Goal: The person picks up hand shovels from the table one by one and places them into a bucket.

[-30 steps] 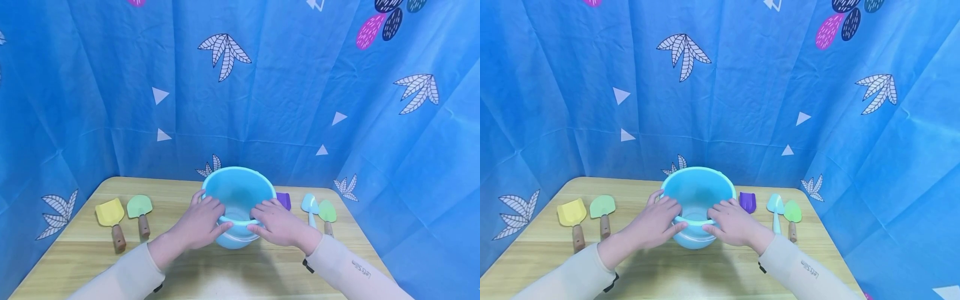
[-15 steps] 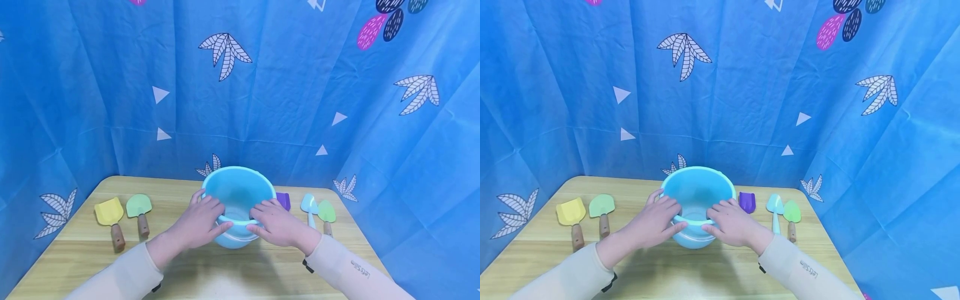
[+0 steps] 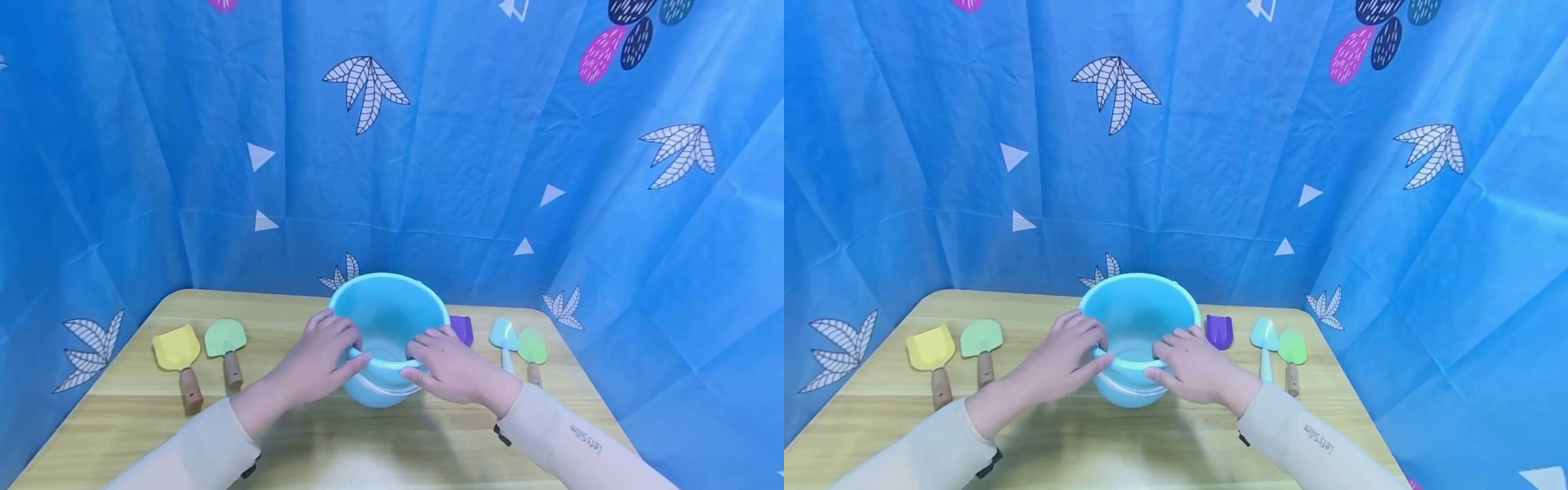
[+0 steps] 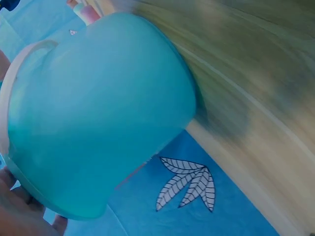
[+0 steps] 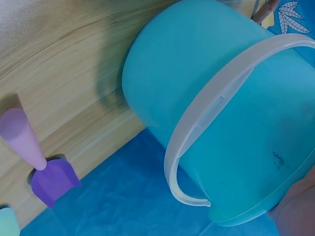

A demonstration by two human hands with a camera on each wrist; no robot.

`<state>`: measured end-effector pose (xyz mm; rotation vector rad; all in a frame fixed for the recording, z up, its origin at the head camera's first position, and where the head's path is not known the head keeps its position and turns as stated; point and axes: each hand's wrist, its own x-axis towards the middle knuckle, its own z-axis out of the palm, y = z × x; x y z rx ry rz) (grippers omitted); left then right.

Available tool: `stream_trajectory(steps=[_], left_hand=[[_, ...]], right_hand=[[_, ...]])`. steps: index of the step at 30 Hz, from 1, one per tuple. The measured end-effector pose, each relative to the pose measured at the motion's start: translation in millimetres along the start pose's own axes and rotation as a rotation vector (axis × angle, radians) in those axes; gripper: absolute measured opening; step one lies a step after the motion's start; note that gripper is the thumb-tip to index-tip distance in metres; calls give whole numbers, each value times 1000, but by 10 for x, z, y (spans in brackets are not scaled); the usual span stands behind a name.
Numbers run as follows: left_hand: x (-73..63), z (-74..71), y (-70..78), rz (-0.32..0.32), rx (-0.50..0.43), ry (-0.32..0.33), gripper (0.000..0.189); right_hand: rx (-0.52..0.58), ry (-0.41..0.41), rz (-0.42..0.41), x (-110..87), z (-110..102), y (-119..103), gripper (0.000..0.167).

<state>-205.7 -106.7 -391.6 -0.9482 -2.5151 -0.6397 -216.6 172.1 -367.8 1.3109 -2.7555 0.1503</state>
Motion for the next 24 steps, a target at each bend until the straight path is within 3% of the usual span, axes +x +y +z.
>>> stream_trajectory(steps=[4, 9, 24], left_hand=[[-10, -18, -49, -8, -48, 58, 18], [-39, -42, -87, -36, -77, 76, 17], [-137, -225, -261, -143, -69, 209, 14]], right_hand=[[-1, -2, -1, 3, -18, -3, 38], [-5, -8, -1, 7, -22, -8, 38], [-13, -4, -8, 10, -8, 9, 37]])
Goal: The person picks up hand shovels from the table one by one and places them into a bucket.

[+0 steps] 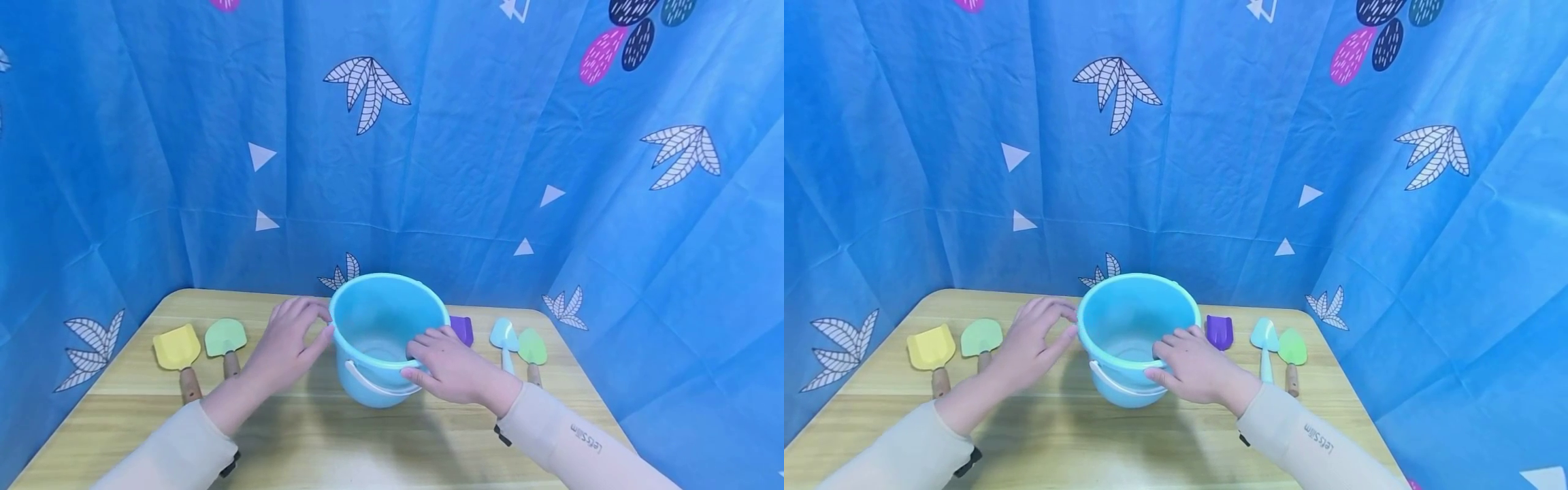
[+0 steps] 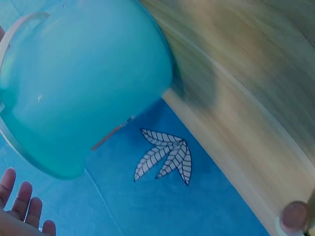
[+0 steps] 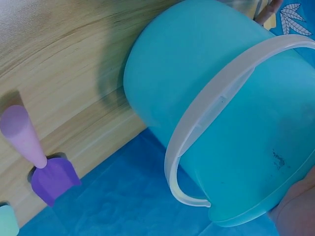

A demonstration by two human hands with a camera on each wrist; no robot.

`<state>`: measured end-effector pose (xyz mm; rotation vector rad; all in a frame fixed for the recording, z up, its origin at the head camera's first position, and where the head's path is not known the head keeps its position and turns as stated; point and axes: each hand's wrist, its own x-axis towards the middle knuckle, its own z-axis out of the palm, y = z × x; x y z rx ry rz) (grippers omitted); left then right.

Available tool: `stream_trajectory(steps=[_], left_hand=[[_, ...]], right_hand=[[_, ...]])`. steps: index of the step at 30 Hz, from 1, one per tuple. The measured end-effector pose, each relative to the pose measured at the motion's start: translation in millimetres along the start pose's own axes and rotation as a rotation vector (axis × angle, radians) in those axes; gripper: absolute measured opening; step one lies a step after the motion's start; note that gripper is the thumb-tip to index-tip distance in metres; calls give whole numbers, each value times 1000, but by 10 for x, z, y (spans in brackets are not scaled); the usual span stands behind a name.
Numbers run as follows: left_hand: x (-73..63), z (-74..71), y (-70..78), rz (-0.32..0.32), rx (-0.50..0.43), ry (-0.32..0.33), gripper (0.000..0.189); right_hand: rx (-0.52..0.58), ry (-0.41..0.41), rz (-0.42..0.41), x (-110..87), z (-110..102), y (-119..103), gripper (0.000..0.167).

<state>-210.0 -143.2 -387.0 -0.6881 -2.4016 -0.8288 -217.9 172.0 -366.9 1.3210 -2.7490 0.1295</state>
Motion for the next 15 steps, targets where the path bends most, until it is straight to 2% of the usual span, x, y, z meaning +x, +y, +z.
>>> stream_trajectory(steps=[8, 15], left_hand=[[-30, -97, -136, -73, 80, 79, 21], [-65, -129, -287, -143, 142, 114, 23]], right_hand=[[5, -7, 2, 4, -18, -2, 38], [4, -5, 2, 4, -11, 1, 38]])
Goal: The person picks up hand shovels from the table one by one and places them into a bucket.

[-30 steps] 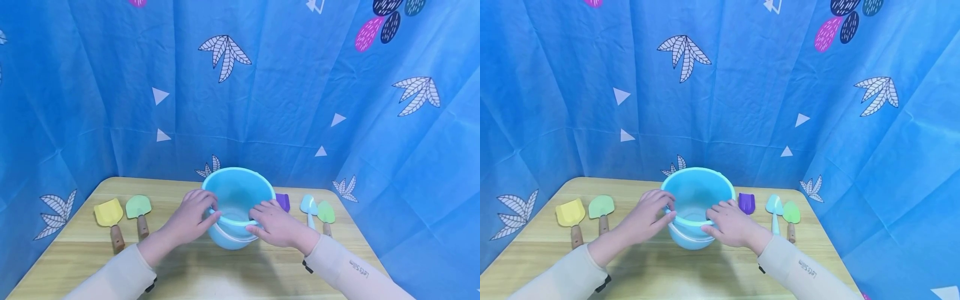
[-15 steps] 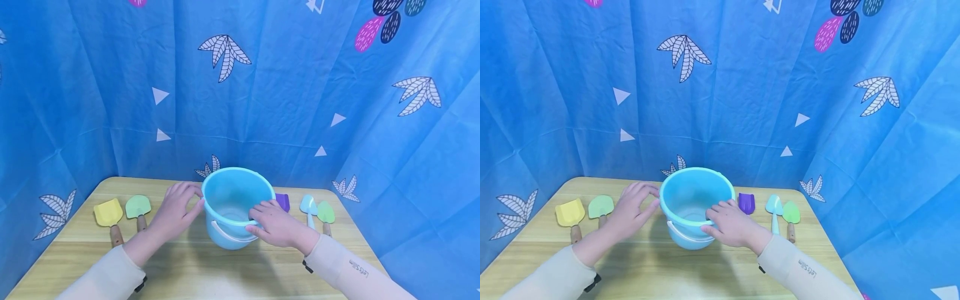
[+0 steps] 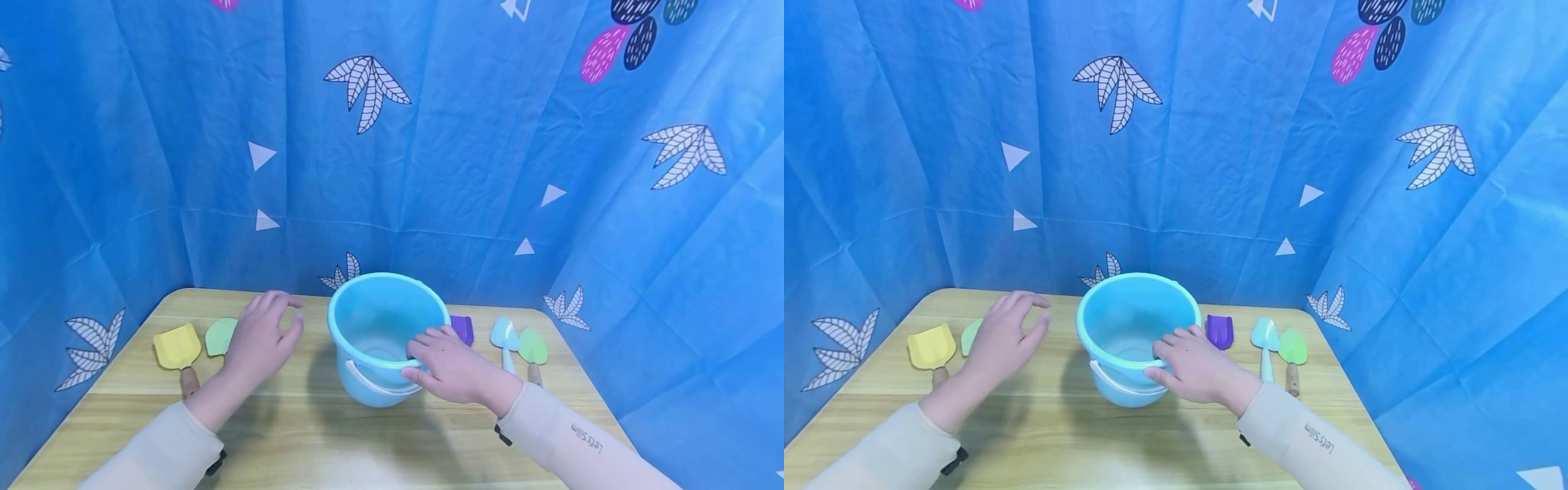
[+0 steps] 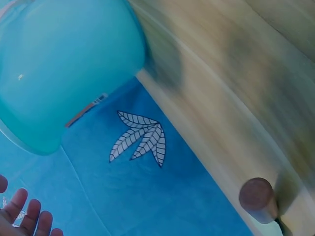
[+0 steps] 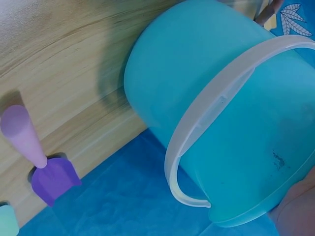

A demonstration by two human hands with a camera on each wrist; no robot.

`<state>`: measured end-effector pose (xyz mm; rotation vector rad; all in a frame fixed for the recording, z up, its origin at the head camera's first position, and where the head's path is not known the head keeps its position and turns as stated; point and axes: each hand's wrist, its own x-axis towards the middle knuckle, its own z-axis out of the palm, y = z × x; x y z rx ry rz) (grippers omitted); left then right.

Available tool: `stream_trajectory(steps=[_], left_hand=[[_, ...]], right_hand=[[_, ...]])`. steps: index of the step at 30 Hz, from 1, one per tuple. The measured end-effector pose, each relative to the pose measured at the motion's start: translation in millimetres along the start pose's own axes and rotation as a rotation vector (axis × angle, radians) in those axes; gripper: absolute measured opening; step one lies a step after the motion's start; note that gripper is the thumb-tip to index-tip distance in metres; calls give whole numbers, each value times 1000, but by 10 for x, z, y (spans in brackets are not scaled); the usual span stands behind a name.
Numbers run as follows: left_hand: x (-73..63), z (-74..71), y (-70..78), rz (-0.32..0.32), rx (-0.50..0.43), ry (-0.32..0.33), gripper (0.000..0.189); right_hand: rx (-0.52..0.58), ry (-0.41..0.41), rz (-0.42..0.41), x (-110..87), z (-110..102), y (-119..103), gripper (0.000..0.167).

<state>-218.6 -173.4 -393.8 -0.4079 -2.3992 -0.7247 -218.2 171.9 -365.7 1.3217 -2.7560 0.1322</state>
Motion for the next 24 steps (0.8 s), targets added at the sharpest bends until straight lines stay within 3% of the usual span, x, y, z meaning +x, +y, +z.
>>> stream_trajectory(steps=[14, 24], left_hand=[[-33, -68, -273, -126, 37, -54, 35], [-63, -177, -419, -253, 95, -161, 43]], right_hand=[[6, 1, -1, -2, 12, -2, 34], [16, -6, 6, -3, -16, -25, 34]])
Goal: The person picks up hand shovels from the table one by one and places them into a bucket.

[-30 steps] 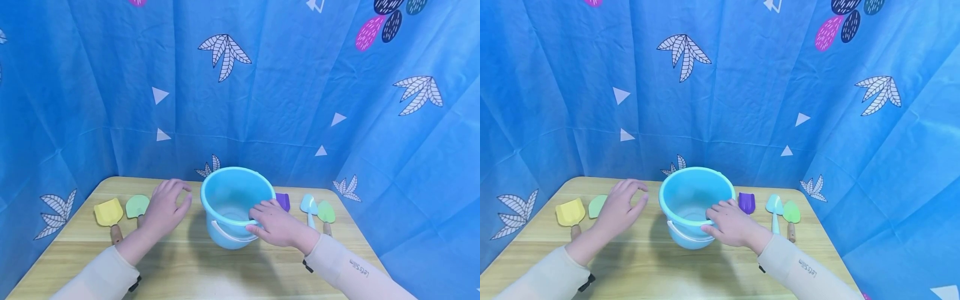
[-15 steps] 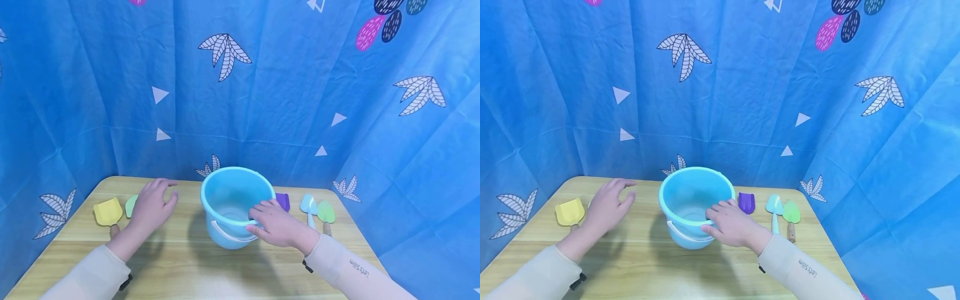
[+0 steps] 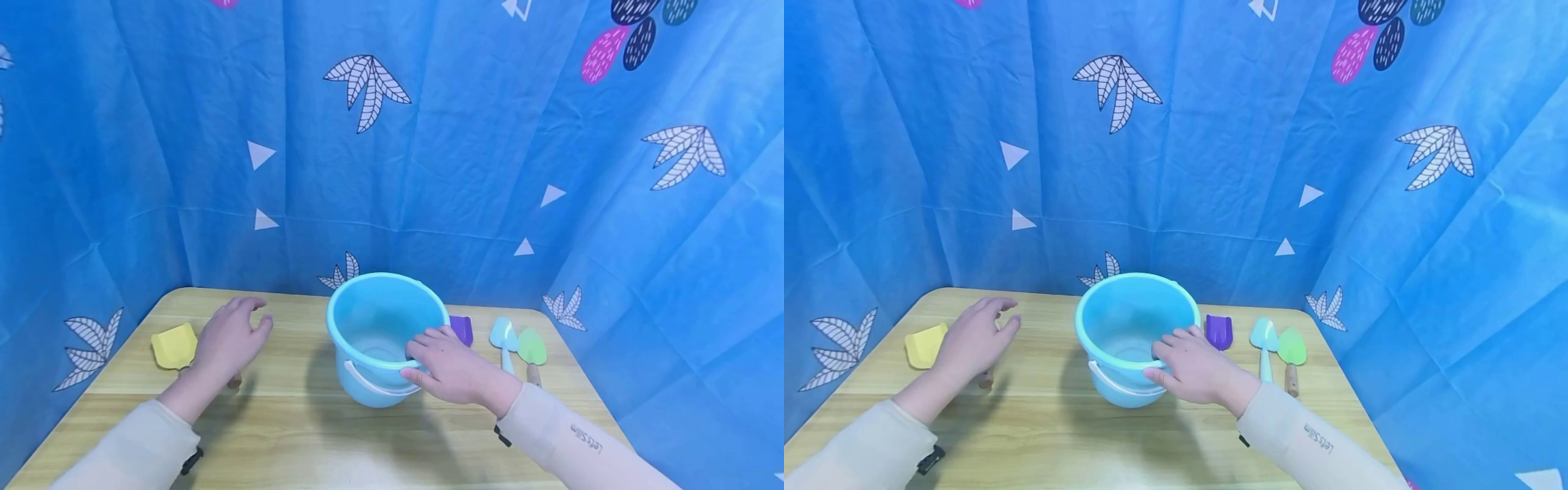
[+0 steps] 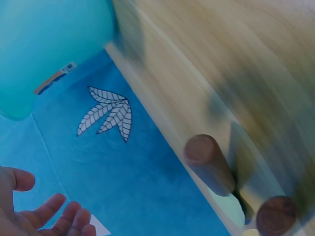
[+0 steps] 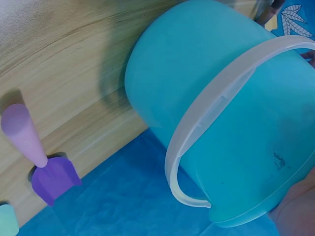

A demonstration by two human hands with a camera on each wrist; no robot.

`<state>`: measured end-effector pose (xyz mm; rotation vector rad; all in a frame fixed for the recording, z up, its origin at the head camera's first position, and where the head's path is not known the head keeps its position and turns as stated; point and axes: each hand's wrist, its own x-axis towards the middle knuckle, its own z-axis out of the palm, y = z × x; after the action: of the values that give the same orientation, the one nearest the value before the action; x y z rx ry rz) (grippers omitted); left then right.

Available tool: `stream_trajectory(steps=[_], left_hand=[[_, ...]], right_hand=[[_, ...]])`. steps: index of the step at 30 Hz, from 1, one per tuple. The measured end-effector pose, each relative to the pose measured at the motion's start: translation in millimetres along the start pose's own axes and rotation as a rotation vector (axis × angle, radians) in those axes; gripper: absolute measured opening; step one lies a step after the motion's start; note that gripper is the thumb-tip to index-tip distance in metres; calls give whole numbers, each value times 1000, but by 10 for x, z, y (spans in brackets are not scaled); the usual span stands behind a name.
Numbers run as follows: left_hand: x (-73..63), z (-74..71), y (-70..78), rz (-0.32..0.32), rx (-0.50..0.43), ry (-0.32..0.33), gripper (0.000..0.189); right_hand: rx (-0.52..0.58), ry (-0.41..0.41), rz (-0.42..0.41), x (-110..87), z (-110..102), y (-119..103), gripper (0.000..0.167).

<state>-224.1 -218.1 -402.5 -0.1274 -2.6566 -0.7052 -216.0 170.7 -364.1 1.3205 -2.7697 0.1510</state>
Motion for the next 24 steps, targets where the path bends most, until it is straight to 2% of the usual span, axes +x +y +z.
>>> stream_trajectory(steps=[3, 8, 17, 24], left_hand=[[-6, -10, -51, -38, 19, -29, 45], [-15, -13, -129, -80, 36, -42, 48], [-12, 23, -209, -118, 52, -73, 51], [-26, 54, -260, -138, 112, -115, 56]], right_hand=[[-1, 2, -1, -6, 1, 1, 35], [-2, 4, -2, -13, 7, 6, 38], [-13, 6, -4, -16, 8, 10, 38], [-12, -2, -1, -12, 10, 1, 39]])
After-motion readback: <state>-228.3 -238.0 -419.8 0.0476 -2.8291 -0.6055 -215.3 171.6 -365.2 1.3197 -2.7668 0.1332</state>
